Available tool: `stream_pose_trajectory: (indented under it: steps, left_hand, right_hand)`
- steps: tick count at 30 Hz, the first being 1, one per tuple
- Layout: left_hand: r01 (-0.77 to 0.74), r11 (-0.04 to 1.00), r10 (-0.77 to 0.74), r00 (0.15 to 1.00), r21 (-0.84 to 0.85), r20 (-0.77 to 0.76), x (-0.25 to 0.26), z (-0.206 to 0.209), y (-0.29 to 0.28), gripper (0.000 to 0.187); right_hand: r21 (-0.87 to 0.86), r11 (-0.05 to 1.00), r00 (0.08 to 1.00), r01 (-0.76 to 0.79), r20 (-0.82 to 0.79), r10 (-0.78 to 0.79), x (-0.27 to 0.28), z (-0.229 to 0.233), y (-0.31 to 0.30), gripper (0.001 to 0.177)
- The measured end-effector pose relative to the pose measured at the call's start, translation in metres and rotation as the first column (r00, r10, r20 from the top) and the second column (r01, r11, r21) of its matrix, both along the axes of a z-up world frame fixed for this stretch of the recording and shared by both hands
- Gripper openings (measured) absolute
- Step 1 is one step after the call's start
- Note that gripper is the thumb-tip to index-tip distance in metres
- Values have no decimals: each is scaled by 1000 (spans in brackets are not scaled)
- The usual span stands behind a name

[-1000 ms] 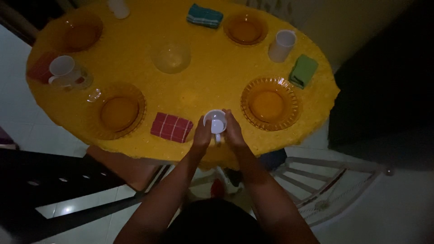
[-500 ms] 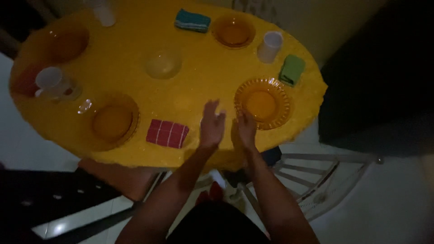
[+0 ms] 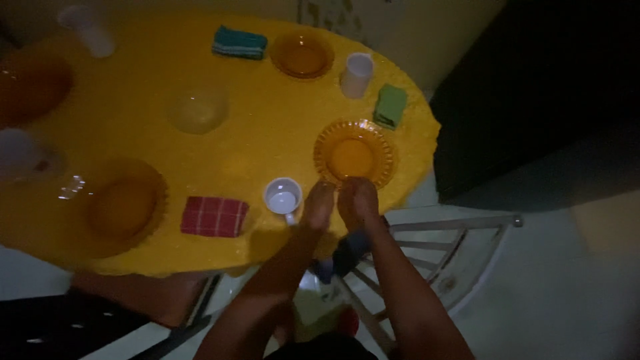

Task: Set the table by arranging plates, mugs, and napkins.

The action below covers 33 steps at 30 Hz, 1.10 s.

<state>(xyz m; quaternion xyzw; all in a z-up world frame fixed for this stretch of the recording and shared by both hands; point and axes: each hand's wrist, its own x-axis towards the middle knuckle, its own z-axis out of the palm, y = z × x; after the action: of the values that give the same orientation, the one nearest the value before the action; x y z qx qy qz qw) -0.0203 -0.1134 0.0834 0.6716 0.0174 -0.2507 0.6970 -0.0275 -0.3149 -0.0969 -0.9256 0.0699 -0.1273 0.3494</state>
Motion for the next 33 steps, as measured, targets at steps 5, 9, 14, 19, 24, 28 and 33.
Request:
stream_pose_trajectory:
  steps: [5, 9, 14, 19, 24, 28, 33]
  left_hand:
    - [-181, 954, 126, 965, -238, -230, 34, -121, -43, 59]
    - [-212, 823, 89, 964, -527, -249, 50, -206, -66, 72]
    - [-377, 784, 216, 911, -494, -352, 43, -173, -76, 63]
    - [-615, 492, 129, 752, -617, -646, 28, -165, -82, 68]
    - [-486, 837, 412, 863, -252, -294, -1, -125, -87, 69]
    - [-496, 855, 455, 857, -152, -242, -14, -105, -95, 73]
    - [-451, 891, 449, 866, 44, -221, -24, -68, -97, 74]
  right_hand:
    - [329, 927, 862, 182, 400, -311, 7, -29, -66, 28]
    - [486, 720, 812, 496, 34, -583, 0, 36, -71, 58]
    - [926, 137, 871, 352, -271, -411, -4, 71, -77, 41]
    - [991, 50, 954, 124, -105, -280, -2, 27, -97, 16]
    - [967, -93, 904, 236, -254, -343, -10, 52, -89, 12]
    - [887, 22, 839, 460, -427, -337, -24, 88, -86, 19]
    - [921, 15, 882, 390, -369, -293, -27, 99, -87, 13]
